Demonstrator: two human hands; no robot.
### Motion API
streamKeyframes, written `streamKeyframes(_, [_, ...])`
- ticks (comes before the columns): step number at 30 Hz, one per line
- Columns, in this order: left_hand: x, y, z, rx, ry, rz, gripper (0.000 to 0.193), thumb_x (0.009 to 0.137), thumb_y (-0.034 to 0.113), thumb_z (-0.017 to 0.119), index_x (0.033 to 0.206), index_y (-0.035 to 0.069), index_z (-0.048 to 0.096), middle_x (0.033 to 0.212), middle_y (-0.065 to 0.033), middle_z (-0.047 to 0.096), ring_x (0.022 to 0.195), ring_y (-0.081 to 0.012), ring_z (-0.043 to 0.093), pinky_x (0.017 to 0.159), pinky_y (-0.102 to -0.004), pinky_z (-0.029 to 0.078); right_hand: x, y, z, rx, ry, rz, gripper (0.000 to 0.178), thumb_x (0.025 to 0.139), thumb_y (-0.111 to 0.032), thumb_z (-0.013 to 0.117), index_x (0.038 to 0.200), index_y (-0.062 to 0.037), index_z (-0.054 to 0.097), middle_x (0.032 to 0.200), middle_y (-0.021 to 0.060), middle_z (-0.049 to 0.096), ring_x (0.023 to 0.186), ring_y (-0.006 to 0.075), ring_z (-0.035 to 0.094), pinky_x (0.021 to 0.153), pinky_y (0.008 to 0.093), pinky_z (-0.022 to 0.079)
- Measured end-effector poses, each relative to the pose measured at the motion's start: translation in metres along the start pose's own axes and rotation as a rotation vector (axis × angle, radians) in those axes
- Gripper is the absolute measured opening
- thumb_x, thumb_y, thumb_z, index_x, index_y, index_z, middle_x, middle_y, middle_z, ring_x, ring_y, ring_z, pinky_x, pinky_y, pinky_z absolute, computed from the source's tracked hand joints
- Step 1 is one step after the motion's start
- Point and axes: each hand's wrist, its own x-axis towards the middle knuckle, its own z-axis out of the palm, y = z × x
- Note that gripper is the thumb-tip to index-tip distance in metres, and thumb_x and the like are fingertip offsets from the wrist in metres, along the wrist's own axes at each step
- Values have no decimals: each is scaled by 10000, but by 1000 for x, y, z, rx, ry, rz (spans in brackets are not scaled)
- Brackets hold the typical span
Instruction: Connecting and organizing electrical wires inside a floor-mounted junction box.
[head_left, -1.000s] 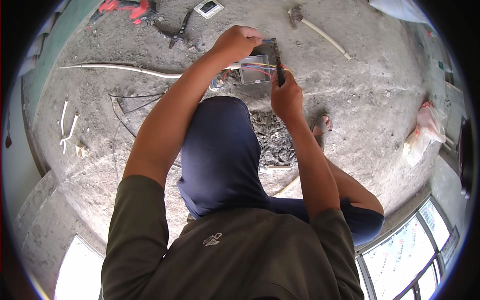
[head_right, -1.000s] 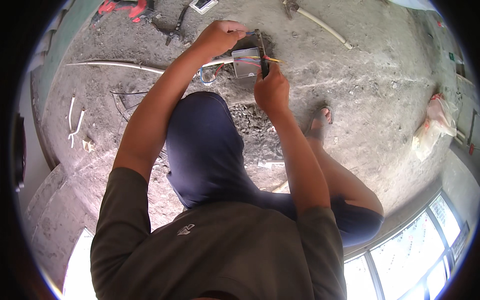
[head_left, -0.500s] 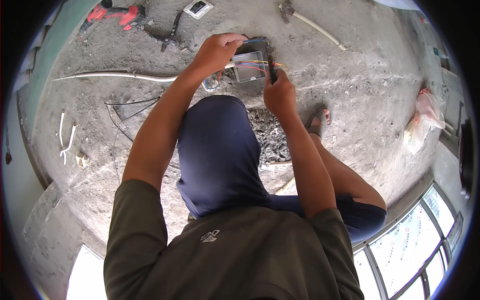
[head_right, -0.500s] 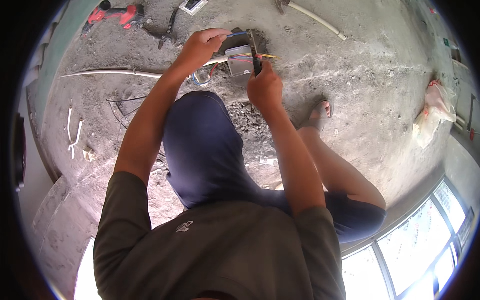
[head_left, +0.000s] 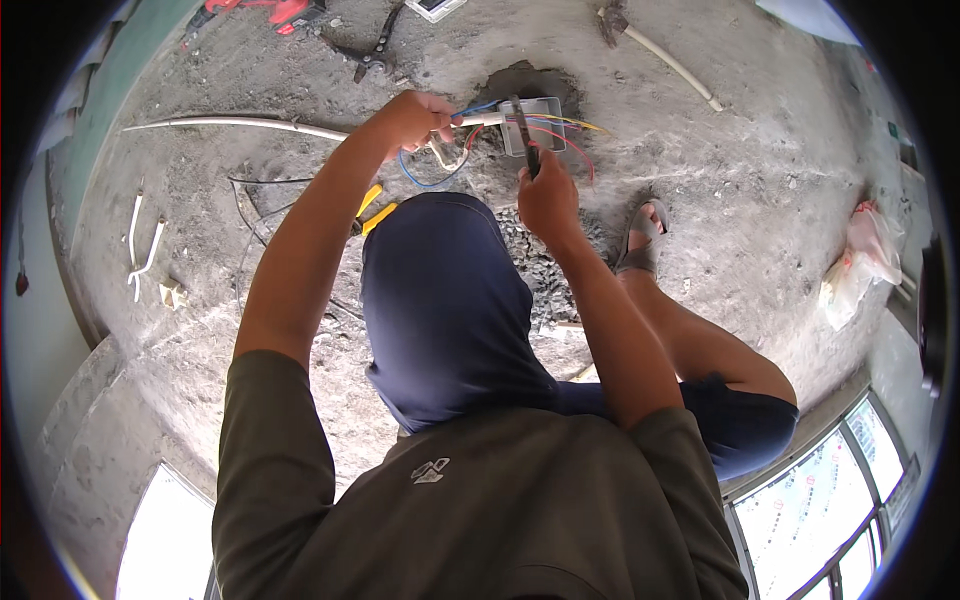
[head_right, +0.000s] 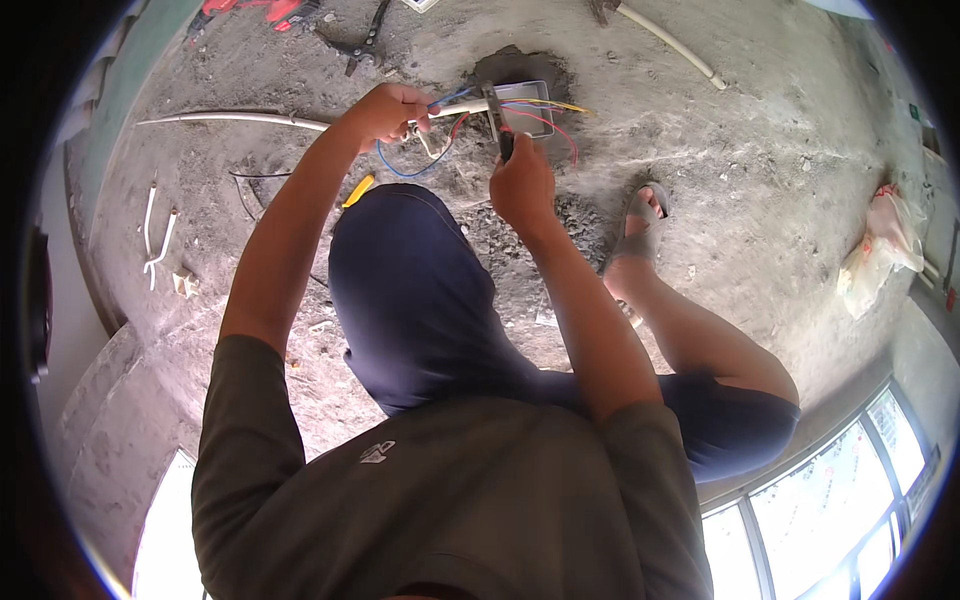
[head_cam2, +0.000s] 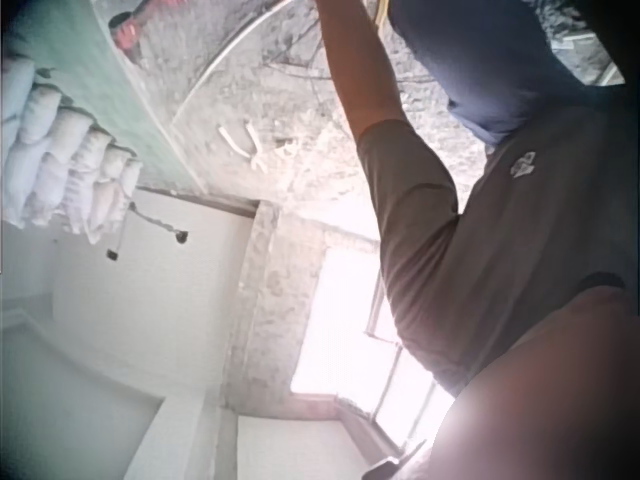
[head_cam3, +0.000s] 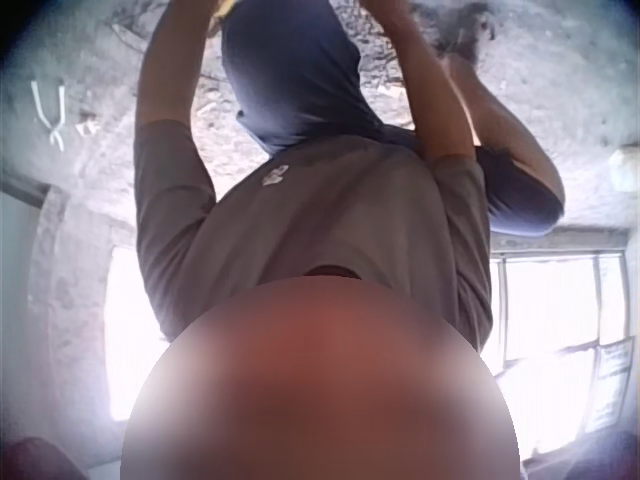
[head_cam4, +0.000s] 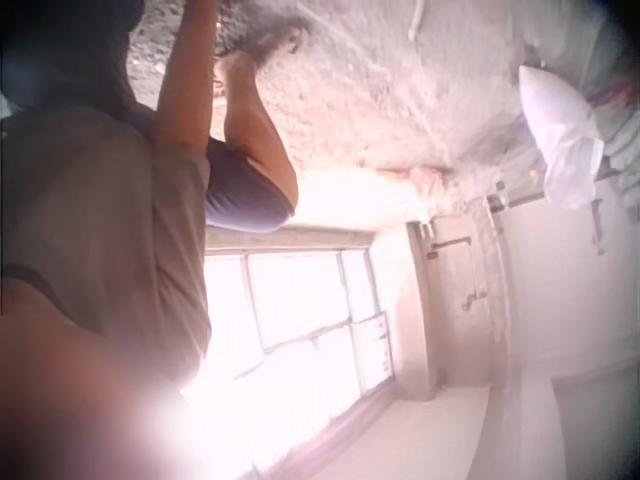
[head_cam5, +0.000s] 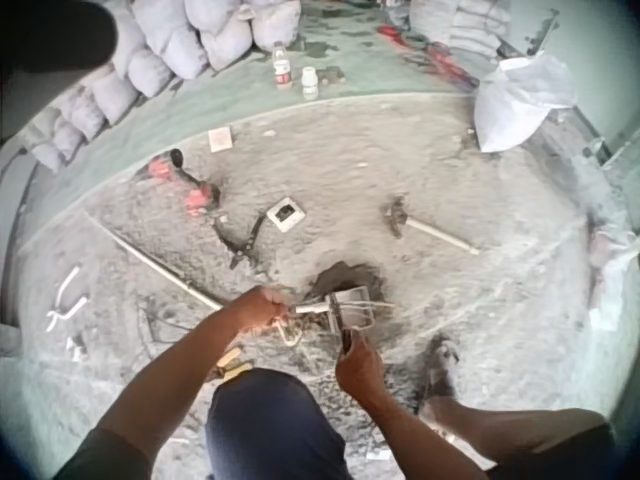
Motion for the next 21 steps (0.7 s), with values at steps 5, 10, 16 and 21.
streamKeyframes(5, [25, -61, -3, 422, 177, 130, 154, 801, 141, 591, 903, 80, 690, 817, -114, 673, 677, -185, 640, 610, -333, 472, -4, 35, -3, 75, -169, 46, 331, 842, -195, 556, 1103, 7, 527, 1004, 236, 606, 945, 420, 573, 825, 468, 441])
streamKeyframes(10, [36, -63, 19, 952, 374, 207, 176, 780, 170, 575, 912, 135, 687, 873, -143, 659, 865, -319, 629, 765, -429, 493, -28, 51, 2, -5, -253, 53, 316, 848, -216, 551, 1085, -8, 540, 961, 235, 616, 940, 406, 577, 813, 466, 442])
streamKeyframes(16, [43, -57, 20, 1096, 315, 165, 152, 821, 194, 569, 897, 104, 666, 864, -162, 638, 850, -345, 619, 743, -457, 482, -49, 97, 15, 30, -218, 5, 319, 845, -203, 555, 1103, -16, 545, 937, 220, 626, 903, 407, 587, 787, 470, 452])
streamKeyframes(21, [47, -54, 24, 1140, 318, 161, 161, 817, 183, 562, 927, 119, 661, 868, -154, 641, 840, -344, 622, 732, -456, 486, -53, 113, 9, -36, -200, 172, 379, 841, -225, 570, 1150, -9, 532, 959, 226, 623, 916, 399, 591, 784, 452, 460])
